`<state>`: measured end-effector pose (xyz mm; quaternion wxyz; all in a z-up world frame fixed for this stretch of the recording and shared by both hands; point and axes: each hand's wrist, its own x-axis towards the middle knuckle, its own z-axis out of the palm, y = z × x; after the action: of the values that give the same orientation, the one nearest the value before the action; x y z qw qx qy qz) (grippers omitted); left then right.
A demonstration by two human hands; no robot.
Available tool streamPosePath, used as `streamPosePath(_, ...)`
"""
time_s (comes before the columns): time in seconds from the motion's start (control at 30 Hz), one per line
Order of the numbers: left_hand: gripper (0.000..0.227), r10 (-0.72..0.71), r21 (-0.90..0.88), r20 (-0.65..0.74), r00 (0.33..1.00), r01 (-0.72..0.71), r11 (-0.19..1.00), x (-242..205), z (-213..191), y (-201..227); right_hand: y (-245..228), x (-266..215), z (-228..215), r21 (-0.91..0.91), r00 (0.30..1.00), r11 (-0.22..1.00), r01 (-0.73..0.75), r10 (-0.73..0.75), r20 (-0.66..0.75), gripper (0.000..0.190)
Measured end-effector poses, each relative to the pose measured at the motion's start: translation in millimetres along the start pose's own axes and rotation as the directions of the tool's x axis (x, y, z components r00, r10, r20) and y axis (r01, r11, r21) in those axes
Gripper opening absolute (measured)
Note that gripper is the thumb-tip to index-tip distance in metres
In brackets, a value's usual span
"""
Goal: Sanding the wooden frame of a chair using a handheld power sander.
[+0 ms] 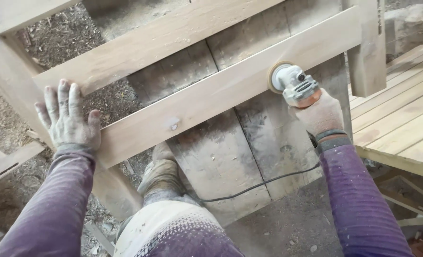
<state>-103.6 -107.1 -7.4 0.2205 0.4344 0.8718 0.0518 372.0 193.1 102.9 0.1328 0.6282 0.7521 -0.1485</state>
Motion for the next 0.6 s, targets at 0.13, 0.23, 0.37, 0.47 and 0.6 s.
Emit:
streamPosePath(0.13,0.072,0.005,-0.026,0.0,1.0,-0.005,1.0,-1,1,-2,33,25,-1,0.241,0.995,0.966,-0.095,0.098,-0.002,0.051)
streamPosePath(0.23,0.074,0.017,-0.04,-0.016,1.0,-0.018,0.999,-3,3,-5,57,50,0,0.357,0.975,0.91,-0.211,0.221,0.012,0.052)
streamPosePath(0.37,0.075,0.023,-0.042,-0.05,0.998,-0.025,0.999,-1,7,-6,68,88,3,0.471,0.917,0.803,-0.366,0.399,0.033,0.059)
streamPosePath(0.47,0.074,0.029,-0.064,-0.051,0.998,-0.032,0.997,-4,-1,-3,43,77,7,0.594,0.883,0.691,-0.411,0.465,0.07,0.061)
streamPosePath(0.6,0.074,0.023,-0.075,-0.071,0.997,-0.028,0.997,-2,4,-5,7,32,18,0.552,0.944,0.785,-0.281,0.331,0.008,0.058)
